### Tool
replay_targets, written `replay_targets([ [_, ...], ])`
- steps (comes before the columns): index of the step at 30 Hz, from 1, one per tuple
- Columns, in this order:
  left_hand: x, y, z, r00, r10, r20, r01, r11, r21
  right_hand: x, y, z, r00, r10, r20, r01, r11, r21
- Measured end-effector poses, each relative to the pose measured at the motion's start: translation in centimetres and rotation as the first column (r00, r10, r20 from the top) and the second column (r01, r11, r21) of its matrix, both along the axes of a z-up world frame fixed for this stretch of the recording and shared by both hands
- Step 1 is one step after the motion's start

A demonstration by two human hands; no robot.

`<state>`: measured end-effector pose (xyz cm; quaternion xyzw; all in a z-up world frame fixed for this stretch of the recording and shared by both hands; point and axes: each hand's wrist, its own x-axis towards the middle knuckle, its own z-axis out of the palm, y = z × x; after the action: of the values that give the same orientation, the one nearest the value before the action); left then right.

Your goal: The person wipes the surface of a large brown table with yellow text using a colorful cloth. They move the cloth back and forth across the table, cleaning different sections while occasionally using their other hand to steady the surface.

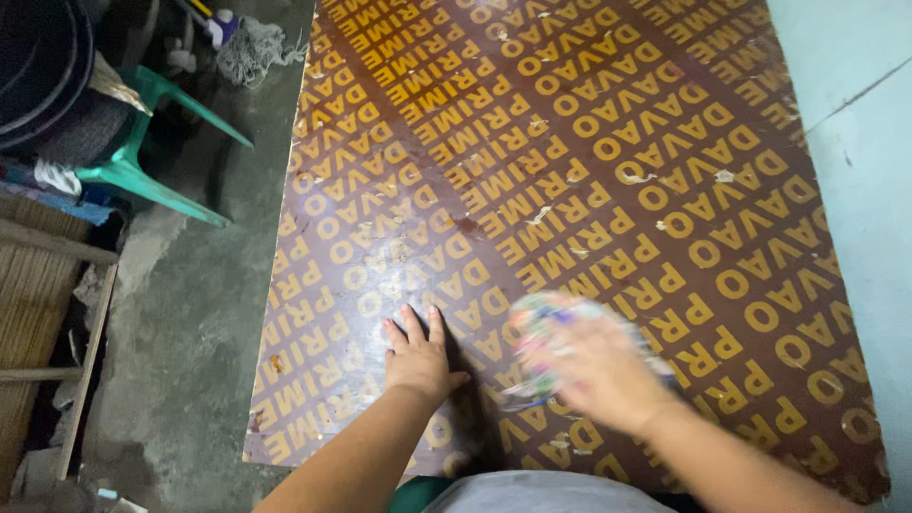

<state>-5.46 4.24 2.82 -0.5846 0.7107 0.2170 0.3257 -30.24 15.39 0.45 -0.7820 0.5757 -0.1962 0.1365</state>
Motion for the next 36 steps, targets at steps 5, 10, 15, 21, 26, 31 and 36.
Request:
replay_targets([
  [5,-0.3,-0.2,0.1,0.996,-0.062,0.063,0.063,0.998,-0.011,-12.4,4.9,-3.9,0.812,-0.523,-0.259,0.537,0.843,-0.017],
  [10,-0.5,-0.1,0.6,0.999,-0.019,0.047,0.019,1.0,-0.002,-19.3,7.0,-5.9,0.474,-0.68,-0.56,0.719,0.666,-0.2],
  [15,-0.7,-0.1,0.4,0.999,0.008,0.042,-0.008,1.0,0.001,-10.7,4.2,-3.8,0.738,-0.633,-0.234,0.658,0.751,0.046],
  [21,-1.0,-0.2,-0.2,0.997,0.012,0.071,-0.012,1.0,0.007,-1.3,4.3,0.1,0.995,0.022,-0.093,-0.03,0.995,-0.091],
  [26,-0.8,-0.2,-0.3,0.998,0.013,0.056,-0.013,1.0,0.0,-6.3,3.4,-0.9,0.981,-0.111,-0.161,0.141,0.971,0.192],
  [31,-0.7,-0.1,-0.2,0.999,0.02,0.04,-0.02,1.0,-0.006,-17.0,4.4,-5.9,0.794,-0.548,-0.263,0.536,0.836,-0.12],
  [36,-0.4,0.1,-0.4,1.0,0.006,0.026,-0.005,1.0,-0.023,-18.9,1.3,-7.7,0.593,-0.687,-0.421,0.703,0.696,-0.147],
])
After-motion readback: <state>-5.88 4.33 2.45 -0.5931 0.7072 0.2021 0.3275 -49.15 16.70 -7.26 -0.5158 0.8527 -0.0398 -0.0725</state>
